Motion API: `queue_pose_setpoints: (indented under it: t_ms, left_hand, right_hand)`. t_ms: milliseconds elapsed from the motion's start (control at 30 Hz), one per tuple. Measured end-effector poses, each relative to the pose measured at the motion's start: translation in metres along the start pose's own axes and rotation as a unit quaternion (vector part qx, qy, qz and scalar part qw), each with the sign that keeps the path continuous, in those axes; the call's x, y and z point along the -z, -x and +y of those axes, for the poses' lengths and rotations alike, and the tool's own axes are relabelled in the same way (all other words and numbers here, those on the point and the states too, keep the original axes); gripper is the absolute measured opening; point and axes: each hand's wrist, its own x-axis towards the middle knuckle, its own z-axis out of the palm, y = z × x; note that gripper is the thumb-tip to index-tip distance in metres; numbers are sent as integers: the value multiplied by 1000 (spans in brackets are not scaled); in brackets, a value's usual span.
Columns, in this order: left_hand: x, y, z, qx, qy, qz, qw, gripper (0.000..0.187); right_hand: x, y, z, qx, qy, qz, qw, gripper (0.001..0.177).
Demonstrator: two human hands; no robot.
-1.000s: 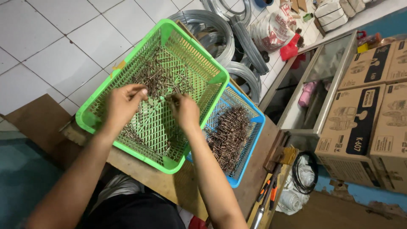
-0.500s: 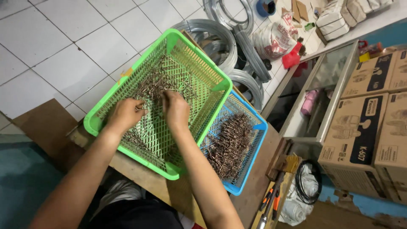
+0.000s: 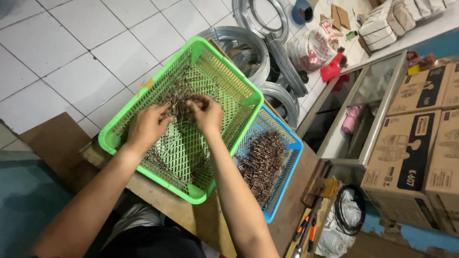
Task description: Cutting metal wire ties using a manual lever-action cutter and sorting them into baskets.
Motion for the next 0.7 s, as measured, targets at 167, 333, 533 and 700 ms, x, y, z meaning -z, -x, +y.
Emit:
queue_pose_setpoints:
  t_ms: [167,333,533,700]
  left_hand:
    - [35,8,51,-51,92,55,993,50]
    - [26,3,75,-149,151,95,973,42]
    - [5,7,112,-174,220,36,959,16]
    - [-24,14,136,-222,148,-17,964,18]
  right_hand:
    - [41,3,9,126,-77,54,988,22]
    - [83,13,5,-15,-253,0,967,41]
    - [119,34,32,-44,-280,10,959,41]
    - [154,58,71,-57,-310,38,948,41]
